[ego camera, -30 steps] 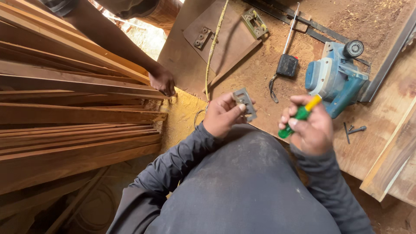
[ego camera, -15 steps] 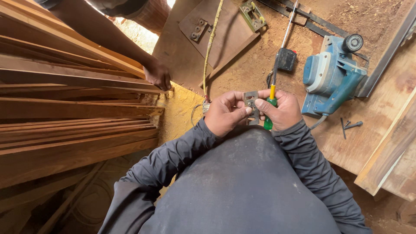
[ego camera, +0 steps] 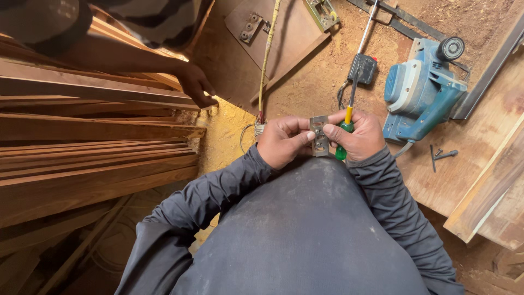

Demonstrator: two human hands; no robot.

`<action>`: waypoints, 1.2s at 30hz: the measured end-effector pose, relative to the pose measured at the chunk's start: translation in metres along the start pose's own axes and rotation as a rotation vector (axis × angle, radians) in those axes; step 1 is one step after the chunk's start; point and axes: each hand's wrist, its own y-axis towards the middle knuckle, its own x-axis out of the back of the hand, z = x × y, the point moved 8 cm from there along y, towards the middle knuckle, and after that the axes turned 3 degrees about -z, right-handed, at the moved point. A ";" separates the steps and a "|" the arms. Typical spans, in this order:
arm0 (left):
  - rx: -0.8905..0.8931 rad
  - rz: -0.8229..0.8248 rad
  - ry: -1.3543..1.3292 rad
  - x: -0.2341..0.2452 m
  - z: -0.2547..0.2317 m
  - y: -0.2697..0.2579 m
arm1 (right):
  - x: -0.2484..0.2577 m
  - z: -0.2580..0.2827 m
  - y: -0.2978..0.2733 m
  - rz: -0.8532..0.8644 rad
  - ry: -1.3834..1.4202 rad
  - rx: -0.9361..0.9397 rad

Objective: The person disassembles and adjusts a power planer using a screwdriver. They remove small metal plates and screws, manipulate the internal components, and use a screwdriver to tighten fasteners on the tool's base.

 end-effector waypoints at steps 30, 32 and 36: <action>-0.010 0.068 -0.015 -0.001 0.006 -0.005 | 0.001 0.005 0.001 0.100 -0.122 0.008; -0.037 0.077 0.021 -0.001 0.004 -0.005 | -0.001 0.007 0.002 0.116 -0.089 0.012; -0.042 0.071 0.001 -0.001 0.005 -0.006 | -0.002 0.007 0.004 0.138 -0.067 -0.011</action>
